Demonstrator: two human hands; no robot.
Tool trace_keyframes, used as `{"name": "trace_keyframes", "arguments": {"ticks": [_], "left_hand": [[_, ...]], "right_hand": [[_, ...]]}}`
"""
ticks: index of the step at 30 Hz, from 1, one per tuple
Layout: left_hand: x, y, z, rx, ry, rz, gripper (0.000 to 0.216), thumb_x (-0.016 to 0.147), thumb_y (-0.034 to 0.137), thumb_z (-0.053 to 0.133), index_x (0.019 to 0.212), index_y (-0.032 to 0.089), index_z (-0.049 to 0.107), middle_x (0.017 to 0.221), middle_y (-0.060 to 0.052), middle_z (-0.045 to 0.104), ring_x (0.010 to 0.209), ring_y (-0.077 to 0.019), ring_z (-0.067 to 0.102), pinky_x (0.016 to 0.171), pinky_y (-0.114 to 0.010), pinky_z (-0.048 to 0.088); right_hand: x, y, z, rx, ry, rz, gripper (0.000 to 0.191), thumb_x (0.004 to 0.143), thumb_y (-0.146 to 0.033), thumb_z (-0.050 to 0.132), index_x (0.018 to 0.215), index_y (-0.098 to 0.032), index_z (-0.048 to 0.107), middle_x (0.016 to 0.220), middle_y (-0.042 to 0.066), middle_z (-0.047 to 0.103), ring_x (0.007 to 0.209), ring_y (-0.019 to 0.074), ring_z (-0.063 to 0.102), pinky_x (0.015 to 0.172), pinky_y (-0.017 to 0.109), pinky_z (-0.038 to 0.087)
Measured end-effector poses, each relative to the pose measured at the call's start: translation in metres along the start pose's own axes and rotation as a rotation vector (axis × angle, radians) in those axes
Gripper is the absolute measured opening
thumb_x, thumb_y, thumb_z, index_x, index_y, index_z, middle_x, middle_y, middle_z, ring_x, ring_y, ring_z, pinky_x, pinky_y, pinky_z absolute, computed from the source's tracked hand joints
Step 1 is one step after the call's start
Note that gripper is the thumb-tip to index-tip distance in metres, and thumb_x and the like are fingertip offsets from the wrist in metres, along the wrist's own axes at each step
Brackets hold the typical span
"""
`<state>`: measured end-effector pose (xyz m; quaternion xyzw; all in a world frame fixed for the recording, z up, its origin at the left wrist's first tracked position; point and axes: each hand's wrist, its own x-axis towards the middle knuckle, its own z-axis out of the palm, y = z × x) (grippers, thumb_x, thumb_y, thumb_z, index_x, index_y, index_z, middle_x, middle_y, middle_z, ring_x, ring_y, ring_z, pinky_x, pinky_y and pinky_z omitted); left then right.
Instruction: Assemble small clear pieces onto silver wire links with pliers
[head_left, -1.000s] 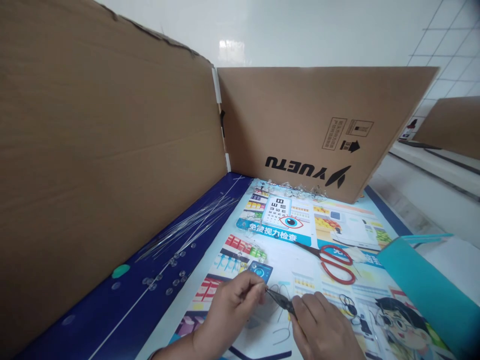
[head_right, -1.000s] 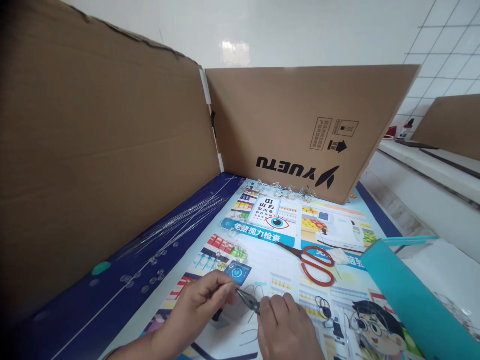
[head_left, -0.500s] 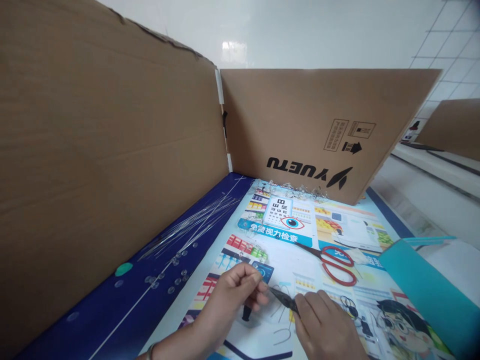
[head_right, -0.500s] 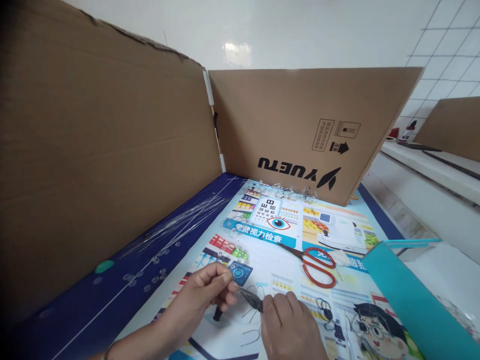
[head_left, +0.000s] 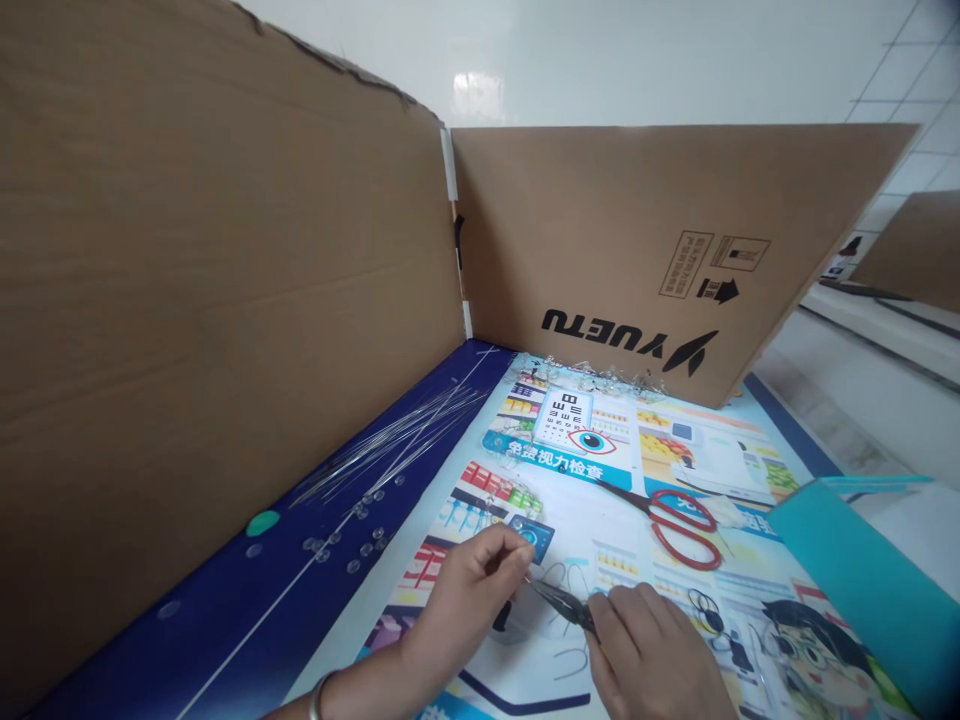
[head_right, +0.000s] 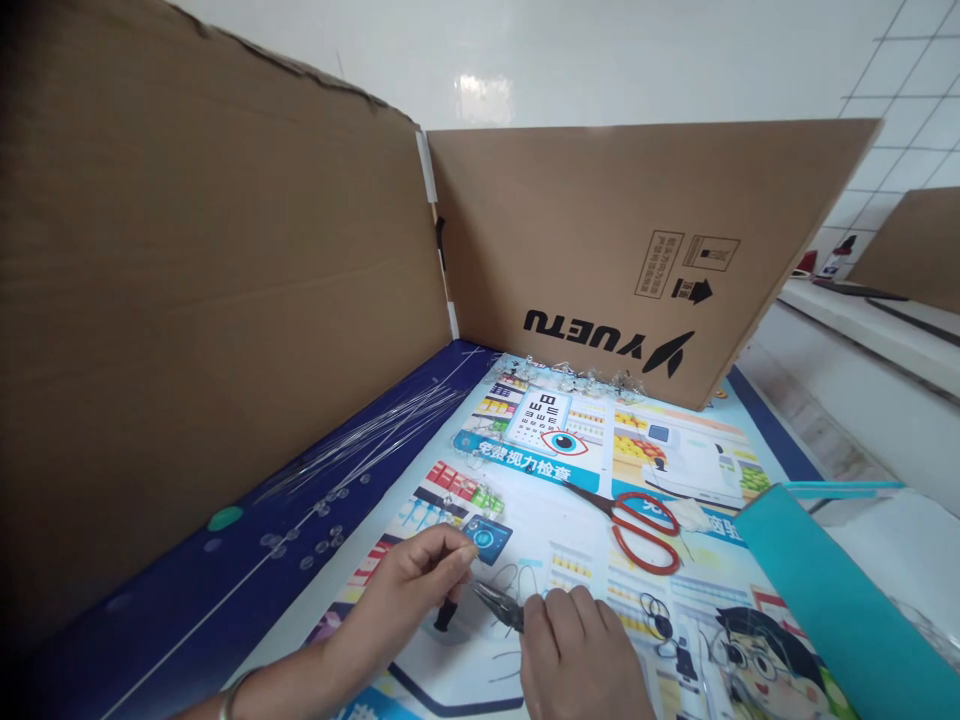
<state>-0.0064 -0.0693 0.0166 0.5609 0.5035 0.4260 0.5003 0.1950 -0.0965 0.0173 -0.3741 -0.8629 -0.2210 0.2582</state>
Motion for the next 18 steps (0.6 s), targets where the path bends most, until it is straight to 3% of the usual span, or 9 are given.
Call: {"name": "trace_keyframes", "arguments": {"ticks": [18], "left_hand": [[-0.0048, 0.0069, -0.0003, 0.330, 0.041, 0.198, 0.017, 0.082, 0.019, 0.048, 0.069, 0.016, 0.059, 0.062, 0.000, 0.055, 0.059, -0.0116, 0.048, 0.056, -0.020, 0.036]], "right_hand": [[0.0006, -0.0019, -0.0006, -0.008, -0.050, -0.040, 0.024, 0.084, -0.016, 0.037, 0.088, -0.014, 0.060, 0.066, 0.005, 0.053, 0.065, 0.0186, 0.047, 0.059, 0.031, 0.032]]}}
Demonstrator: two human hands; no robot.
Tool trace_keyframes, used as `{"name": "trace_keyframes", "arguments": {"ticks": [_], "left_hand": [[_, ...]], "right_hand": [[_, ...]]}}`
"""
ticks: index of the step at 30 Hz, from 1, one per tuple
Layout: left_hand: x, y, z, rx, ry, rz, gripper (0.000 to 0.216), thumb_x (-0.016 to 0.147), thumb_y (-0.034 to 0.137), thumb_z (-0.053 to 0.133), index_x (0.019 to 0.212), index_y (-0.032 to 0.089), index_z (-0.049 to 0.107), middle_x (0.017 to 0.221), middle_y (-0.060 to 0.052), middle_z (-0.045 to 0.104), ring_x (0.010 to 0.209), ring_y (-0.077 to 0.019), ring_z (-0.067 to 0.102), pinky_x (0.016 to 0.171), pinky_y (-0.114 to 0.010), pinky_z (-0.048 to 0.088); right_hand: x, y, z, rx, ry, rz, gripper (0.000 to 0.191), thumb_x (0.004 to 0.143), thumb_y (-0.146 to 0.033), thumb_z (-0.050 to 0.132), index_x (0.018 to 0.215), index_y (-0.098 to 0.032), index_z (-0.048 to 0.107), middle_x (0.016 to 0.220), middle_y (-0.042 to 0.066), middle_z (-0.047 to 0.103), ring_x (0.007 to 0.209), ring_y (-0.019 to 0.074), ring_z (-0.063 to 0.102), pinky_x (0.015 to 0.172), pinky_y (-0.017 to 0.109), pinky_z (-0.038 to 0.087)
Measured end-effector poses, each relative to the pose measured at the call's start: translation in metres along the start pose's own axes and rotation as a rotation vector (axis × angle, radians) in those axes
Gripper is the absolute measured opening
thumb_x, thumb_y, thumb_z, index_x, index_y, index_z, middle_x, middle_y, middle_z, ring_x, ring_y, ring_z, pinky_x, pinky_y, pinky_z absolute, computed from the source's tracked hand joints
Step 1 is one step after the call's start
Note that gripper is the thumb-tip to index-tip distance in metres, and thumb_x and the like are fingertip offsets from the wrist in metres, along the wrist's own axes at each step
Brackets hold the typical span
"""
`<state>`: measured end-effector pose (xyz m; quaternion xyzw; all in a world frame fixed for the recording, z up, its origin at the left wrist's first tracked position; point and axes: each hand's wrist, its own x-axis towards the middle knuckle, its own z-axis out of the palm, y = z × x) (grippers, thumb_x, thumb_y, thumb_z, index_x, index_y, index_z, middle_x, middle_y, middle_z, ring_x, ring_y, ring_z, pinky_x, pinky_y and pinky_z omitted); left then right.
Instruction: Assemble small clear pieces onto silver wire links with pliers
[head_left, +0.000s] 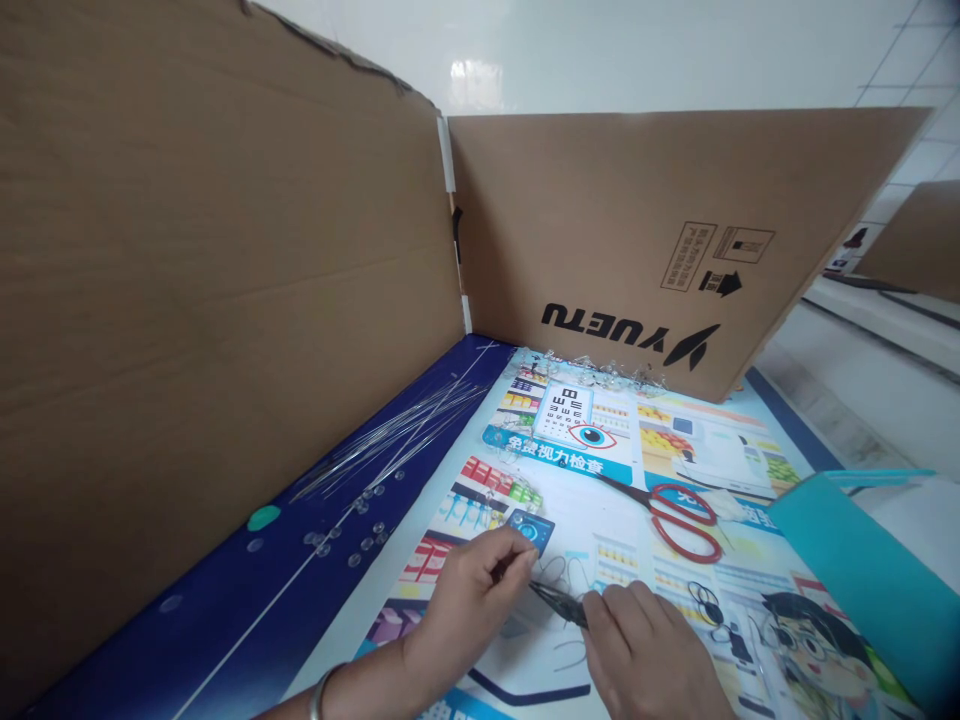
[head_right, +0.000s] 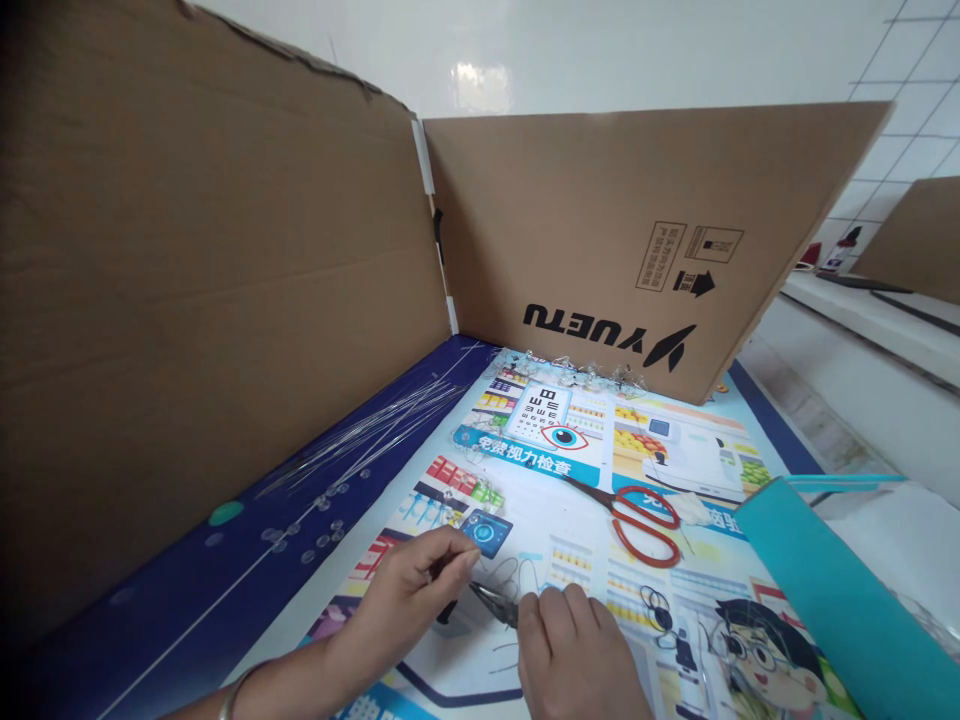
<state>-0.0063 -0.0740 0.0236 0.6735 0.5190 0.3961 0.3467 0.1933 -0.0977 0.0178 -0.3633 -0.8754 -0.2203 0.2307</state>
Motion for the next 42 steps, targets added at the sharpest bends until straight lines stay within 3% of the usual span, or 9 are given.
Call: {"name": "trace_keyframes", "arguments": {"ticks": [24, 30, 35, 38, 42], "left_hand": [[0.001, 0.001, -0.001, 0.029, 0.000, 0.013, 0.016, 0.080, 0.019, 0.050, 0.068, 0.017, 0.059, 0.060, 0.000, 0.056, 0.057, -0.0119, 0.049, 0.055, -0.020, 0.035], [0.000, 0.001, -0.002, 0.057, 0.009, 0.047, 0.015, 0.081, 0.018, 0.049, 0.070, 0.018, 0.060, 0.064, -0.001, 0.058, 0.061, -0.0131, 0.051, 0.058, -0.021, 0.037], [0.000, 0.005, -0.005, 0.012, 0.033, 0.072, 0.014, 0.081, 0.020, 0.049, 0.073, 0.018, 0.061, 0.067, -0.002, 0.059, 0.063, -0.0141, 0.052, 0.061, -0.022, 0.038], [0.000, 0.006, -0.005, -0.027, 0.036, 0.033, 0.015, 0.082, 0.023, 0.049, 0.072, 0.018, 0.059, 0.066, -0.001, 0.056, 0.062, -0.0138, 0.050, 0.060, -0.022, 0.038], [0.001, 0.004, -0.001, -0.229, 0.012, -0.154, 0.020, 0.082, 0.029, 0.048, 0.067, 0.017, 0.051, 0.061, 0.002, 0.049, 0.052, -0.0102, 0.044, 0.051, -0.020, 0.035]], "right_hand": [[-0.002, -0.002, 0.000, -0.049, -0.007, -0.048, 0.026, 0.083, -0.012, 0.036, 0.091, -0.012, 0.060, 0.068, 0.007, 0.056, 0.067, 0.0193, 0.051, 0.059, 0.032, 0.038], [-0.002, -0.006, 0.001, 0.071, 0.062, 0.053, 0.021, 0.083, -0.015, 0.040, 0.089, -0.013, 0.061, 0.068, 0.006, 0.058, 0.071, 0.0189, 0.055, 0.063, 0.030, 0.044], [-0.003, -0.008, 0.002, 0.274, 0.015, 0.172, 0.018, 0.081, -0.015, 0.043, 0.089, -0.015, 0.059, 0.070, 0.005, 0.058, 0.065, 0.0152, 0.055, 0.057, 0.024, 0.046], [-0.005, -0.010, 0.004, 0.354, -0.019, 0.232, 0.017, 0.081, -0.015, 0.043, 0.088, -0.016, 0.059, 0.070, 0.004, 0.058, 0.064, 0.0148, 0.056, 0.056, 0.023, 0.047], [-0.008, -0.012, 0.009, 0.358, 0.021, 0.248, 0.018, 0.082, -0.015, 0.043, 0.091, -0.016, 0.058, 0.071, 0.005, 0.059, 0.065, 0.0150, 0.056, 0.058, 0.024, 0.047]]}}
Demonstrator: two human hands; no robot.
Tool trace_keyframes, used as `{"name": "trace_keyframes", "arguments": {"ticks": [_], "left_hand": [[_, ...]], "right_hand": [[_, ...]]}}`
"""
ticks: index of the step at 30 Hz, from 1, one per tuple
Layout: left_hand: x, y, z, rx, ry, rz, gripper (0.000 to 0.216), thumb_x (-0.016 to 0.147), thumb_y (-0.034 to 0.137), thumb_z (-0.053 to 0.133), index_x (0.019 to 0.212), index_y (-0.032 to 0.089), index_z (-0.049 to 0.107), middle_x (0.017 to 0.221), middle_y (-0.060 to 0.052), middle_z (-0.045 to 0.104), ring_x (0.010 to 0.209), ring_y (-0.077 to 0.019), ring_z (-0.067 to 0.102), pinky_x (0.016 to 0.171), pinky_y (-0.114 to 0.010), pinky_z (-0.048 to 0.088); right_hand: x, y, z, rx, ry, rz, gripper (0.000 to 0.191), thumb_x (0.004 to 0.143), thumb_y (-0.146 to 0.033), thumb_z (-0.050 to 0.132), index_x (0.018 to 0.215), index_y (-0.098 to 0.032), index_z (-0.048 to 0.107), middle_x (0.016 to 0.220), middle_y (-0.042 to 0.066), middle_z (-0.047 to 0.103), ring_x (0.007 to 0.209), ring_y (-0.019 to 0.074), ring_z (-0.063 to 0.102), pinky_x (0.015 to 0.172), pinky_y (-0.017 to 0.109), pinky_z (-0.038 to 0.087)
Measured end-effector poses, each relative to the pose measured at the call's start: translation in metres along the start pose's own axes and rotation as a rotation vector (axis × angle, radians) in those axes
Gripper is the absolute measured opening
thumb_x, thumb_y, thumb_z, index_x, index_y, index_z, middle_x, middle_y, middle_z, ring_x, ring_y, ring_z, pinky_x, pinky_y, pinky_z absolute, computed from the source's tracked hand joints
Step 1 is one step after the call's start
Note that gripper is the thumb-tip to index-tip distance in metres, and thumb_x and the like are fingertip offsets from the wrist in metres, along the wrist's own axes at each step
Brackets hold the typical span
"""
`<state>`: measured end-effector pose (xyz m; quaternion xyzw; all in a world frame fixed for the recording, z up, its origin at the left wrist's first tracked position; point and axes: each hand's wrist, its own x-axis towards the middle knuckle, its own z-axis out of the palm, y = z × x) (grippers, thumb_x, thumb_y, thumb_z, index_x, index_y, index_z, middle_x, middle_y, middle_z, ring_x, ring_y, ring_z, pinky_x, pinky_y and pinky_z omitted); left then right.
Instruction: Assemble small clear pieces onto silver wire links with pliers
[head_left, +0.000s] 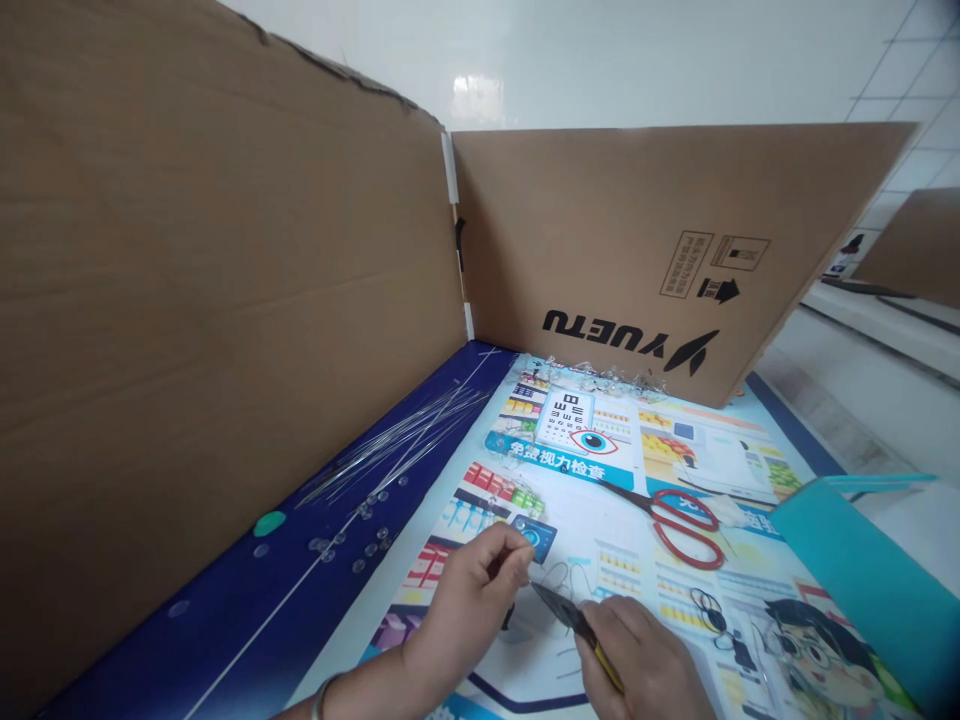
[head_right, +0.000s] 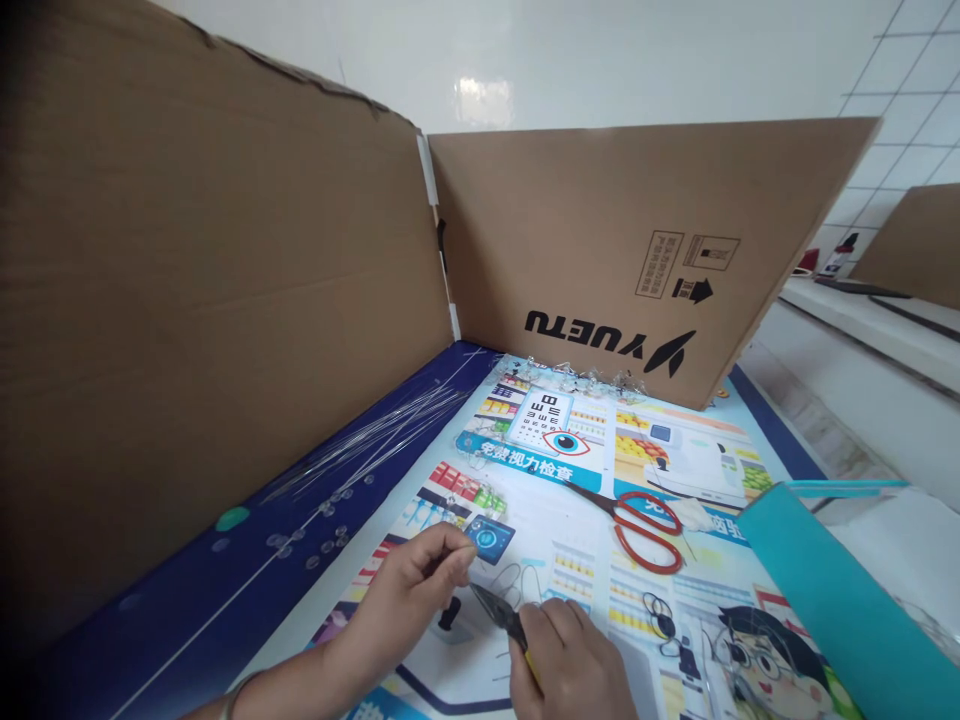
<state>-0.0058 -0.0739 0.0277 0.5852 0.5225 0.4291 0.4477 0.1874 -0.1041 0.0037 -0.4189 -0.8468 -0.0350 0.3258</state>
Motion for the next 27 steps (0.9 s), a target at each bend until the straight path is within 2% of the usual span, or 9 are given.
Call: {"name": "trace_keyframes", "arguments": {"ticks": [3, 5, 8, 11, 13, 19, 27], "left_hand": [[0.002, -0.004, 0.003, -0.154, -0.032, -0.133, 0.022, 0.081, 0.033, 0.049, 0.068, 0.016, 0.048, 0.060, 0.004, 0.046, 0.046, -0.0076, 0.039, 0.045, -0.018, 0.031], [0.002, -0.006, 0.005, -0.211, -0.043, -0.169, 0.022, 0.081, 0.034, 0.050, 0.068, 0.016, 0.047, 0.059, 0.004, 0.045, 0.045, -0.0067, 0.039, 0.043, -0.018, 0.030], [0.002, -0.005, 0.005, -0.236, -0.045, -0.161, 0.022, 0.081, 0.033, 0.050, 0.067, 0.016, 0.045, 0.058, 0.005, 0.043, 0.044, -0.0060, 0.036, 0.043, -0.018, 0.028], [0.000, -0.003, 0.003, -0.191, -0.020, -0.083, 0.021, 0.082, 0.031, 0.051, 0.067, 0.016, 0.047, 0.060, 0.005, 0.044, 0.048, -0.0066, 0.038, 0.045, -0.018, 0.030], [0.001, -0.003, 0.001, -0.205, -0.037, -0.069, 0.021, 0.082, 0.031, 0.051, 0.069, 0.016, 0.048, 0.062, 0.004, 0.046, 0.049, -0.0067, 0.040, 0.047, -0.018, 0.031], [0.002, -0.005, 0.003, -0.466, -0.172, -0.180, 0.025, 0.081, 0.037, 0.056, 0.073, 0.015, 0.048, 0.058, 0.002, 0.052, 0.048, -0.0074, 0.041, 0.046, -0.019, 0.033], [0.003, -0.012, 0.004, -0.408, -0.127, -0.208, 0.018, 0.077, 0.030, 0.060, 0.074, 0.014, 0.052, 0.052, 0.003, 0.052, 0.044, -0.0064, 0.040, 0.044, -0.018, 0.030]], "right_hand": [[0.001, 0.001, 0.001, -0.092, 0.103, -0.080, 0.018, 0.082, -0.015, 0.043, 0.091, -0.014, 0.059, 0.074, 0.007, 0.061, 0.068, 0.0164, 0.057, 0.062, 0.027, 0.047], [0.003, 0.002, -0.001, -0.192, 0.143, -0.137, 0.018, 0.083, -0.017, 0.043, 0.090, -0.014, 0.060, 0.075, 0.007, 0.063, 0.072, 0.0179, 0.058, 0.065, 0.029, 0.046], [0.007, 0.003, -0.006, -0.320, 0.126, -0.221, 0.019, 0.083, -0.017, 0.043, 0.088, -0.013, 0.061, 0.071, 0.006, 0.062, 0.071, 0.0192, 0.058, 0.064, 0.031, 0.044], [0.009, 0.004, -0.010, -0.376, 0.110, -0.271, 0.020, 0.083, -0.017, 0.044, 0.088, -0.013, 0.062, 0.068, 0.005, 0.061, 0.068, 0.0185, 0.057, 0.062, 0.032, 0.042], [0.008, 0.006, -0.011, -0.395, 0.123, -0.274, 0.019, 0.082, -0.017, 0.044, 0.090, -0.013, 0.062, 0.070, 0.006, 0.062, 0.069, 0.0182, 0.057, 0.064, 0.032, 0.041], [0.002, 0.015, -0.008, -0.391, 0.110, -0.234, 0.020, 0.082, -0.020, 0.048, 0.095, -0.012, 0.061, 0.078, 0.007, 0.062, 0.075, 0.0202, 0.055, 0.067, 0.034, 0.040], [0.005, 0.015, -0.009, -0.399, 0.081, -0.264, 0.020, 0.081, -0.019, 0.048, 0.093, -0.010, 0.062, 0.075, 0.008, 0.061, 0.071, 0.0208, 0.053, 0.065, 0.034, 0.036]]}}
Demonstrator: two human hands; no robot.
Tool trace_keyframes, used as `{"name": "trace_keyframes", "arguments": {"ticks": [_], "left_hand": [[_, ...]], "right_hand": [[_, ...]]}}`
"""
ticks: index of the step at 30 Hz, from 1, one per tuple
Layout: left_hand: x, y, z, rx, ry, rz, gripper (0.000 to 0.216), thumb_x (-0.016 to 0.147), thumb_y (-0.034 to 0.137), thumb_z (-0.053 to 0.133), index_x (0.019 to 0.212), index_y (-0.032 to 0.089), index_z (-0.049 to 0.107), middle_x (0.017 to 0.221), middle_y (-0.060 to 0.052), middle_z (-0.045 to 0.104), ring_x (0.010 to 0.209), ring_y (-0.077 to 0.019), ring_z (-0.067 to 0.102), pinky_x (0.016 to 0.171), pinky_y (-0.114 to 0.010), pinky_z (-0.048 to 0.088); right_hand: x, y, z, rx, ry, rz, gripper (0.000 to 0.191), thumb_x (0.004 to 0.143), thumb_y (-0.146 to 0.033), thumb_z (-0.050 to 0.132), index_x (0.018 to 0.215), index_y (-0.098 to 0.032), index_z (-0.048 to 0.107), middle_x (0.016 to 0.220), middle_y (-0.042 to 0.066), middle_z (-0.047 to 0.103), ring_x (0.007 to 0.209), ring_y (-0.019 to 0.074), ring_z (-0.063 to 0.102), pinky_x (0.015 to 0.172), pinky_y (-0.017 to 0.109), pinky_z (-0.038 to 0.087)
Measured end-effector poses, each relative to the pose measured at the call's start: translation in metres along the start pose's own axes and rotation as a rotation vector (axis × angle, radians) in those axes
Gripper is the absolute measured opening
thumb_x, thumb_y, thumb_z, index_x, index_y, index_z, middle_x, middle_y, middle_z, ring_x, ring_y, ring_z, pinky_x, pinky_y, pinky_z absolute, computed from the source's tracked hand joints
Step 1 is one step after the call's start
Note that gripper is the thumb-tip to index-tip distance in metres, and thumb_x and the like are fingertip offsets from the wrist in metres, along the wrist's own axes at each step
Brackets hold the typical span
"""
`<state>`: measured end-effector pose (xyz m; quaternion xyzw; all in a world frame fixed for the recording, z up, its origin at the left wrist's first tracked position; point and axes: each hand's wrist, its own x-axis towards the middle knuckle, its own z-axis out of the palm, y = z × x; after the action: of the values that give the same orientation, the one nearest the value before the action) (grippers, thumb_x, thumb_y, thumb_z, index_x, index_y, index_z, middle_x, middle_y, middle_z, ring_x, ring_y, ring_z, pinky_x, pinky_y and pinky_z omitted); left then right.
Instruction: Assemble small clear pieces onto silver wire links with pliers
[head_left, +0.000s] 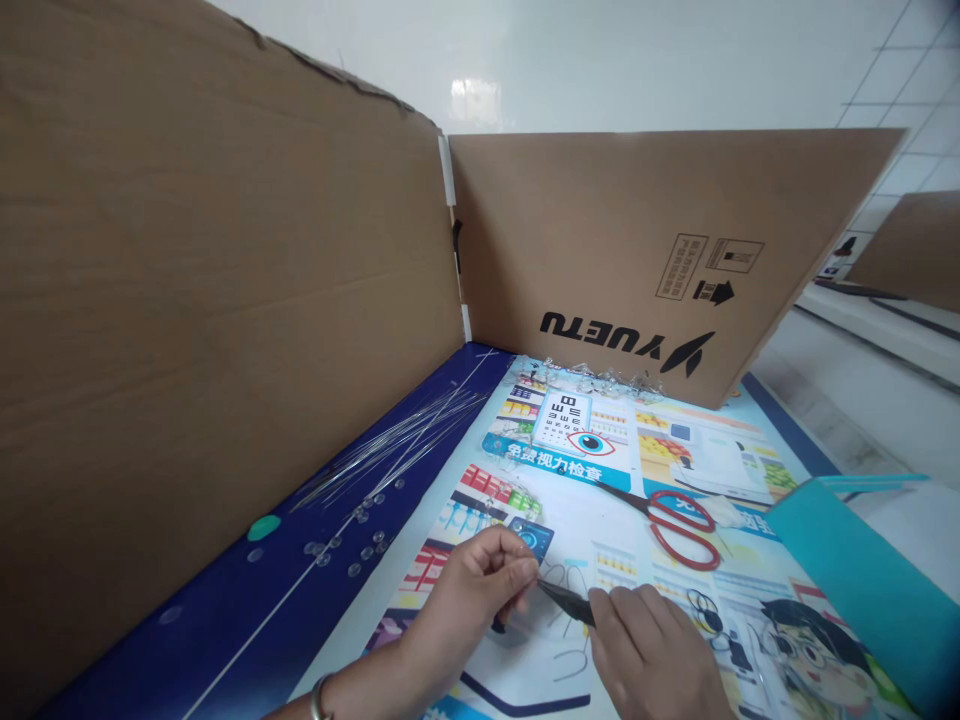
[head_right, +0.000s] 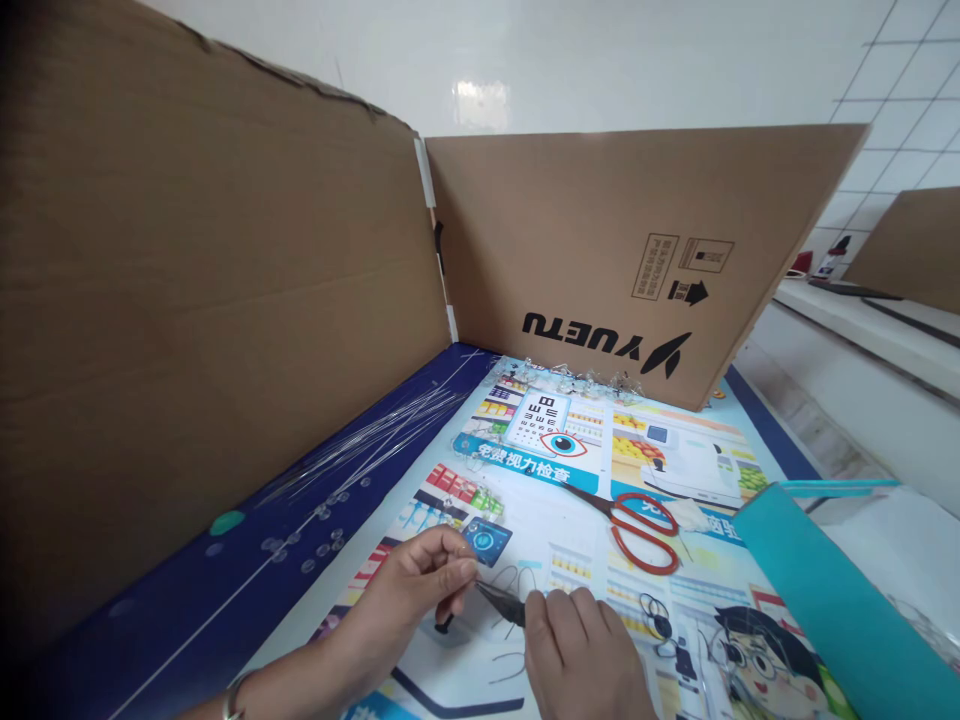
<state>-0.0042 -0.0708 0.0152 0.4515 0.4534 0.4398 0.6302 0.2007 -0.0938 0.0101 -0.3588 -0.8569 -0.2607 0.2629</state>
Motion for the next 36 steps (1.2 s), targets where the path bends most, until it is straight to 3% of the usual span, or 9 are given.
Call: {"name": "trace_keyframes", "arguments": {"ticks": [10, 19, 26, 36], "left_hand": [[0.002, -0.006, -0.002, 0.108, 0.030, 0.023, 0.020, 0.076, 0.032, 0.061, 0.071, 0.014, 0.052, 0.049, 0.004, 0.051, 0.043, -0.0070, 0.042, 0.042, -0.018, 0.031], [0.003, -0.003, -0.005, 0.181, -0.036, 0.060, 0.023, 0.083, 0.035, 0.052, 0.075, 0.013, 0.056, 0.059, -0.001, 0.058, 0.051, -0.0091, 0.047, 0.048, -0.019, 0.037], [0.003, -0.001, -0.007, 0.225, -0.028, 0.104, 0.020, 0.082, 0.030, 0.052, 0.070, 0.014, 0.056, 0.055, 0.002, 0.050, 0.048, -0.0087, 0.047, 0.046, -0.019, 0.033], [-0.001, 0.003, -0.005, 0.273, 0.006, 0.133, 0.019, 0.082, 0.026, 0.050, 0.066, 0.015, 0.053, 0.052, 0.004, 0.047, 0.046, -0.0085, 0.042, 0.047, -0.019, 0.033]], "right_hand": [[-0.005, -0.003, 0.002, -0.021, -0.013, -0.009, 0.022, 0.080, -0.016, 0.046, 0.095, -0.011, 0.062, 0.076, 0.008, 0.061, 0.070, 0.0208, 0.051, 0.063, 0.034, 0.035], [-0.001, -0.001, 0.000, -0.008, -0.041, 0.001, 0.022, 0.082, -0.018, 0.044, 0.092, -0.010, 0.062, 0.074, 0.008, 0.059, 0.075, 0.0221, 0.051, 0.063, 0.034, 0.035], [-0.006, 0.003, 0.000, -0.002, -0.120, -0.079, 0.023, 0.080, -0.016, 0.047, 0.098, -0.010, 0.061, 0.074, 0.007, 0.058, 0.070, 0.0200, 0.050, 0.061, 0.034, 0.035], [0.000, 0.008, -0.010, -0.036, -0.063, -0.208, 0.026, 0.082, -0.011, 0.043, 0.102, -0.010, 0.060, 0.082, 0.011, 0.063, 0.076, 0.0211, 0.053, 0.066, 0.036, 0.038]]}}
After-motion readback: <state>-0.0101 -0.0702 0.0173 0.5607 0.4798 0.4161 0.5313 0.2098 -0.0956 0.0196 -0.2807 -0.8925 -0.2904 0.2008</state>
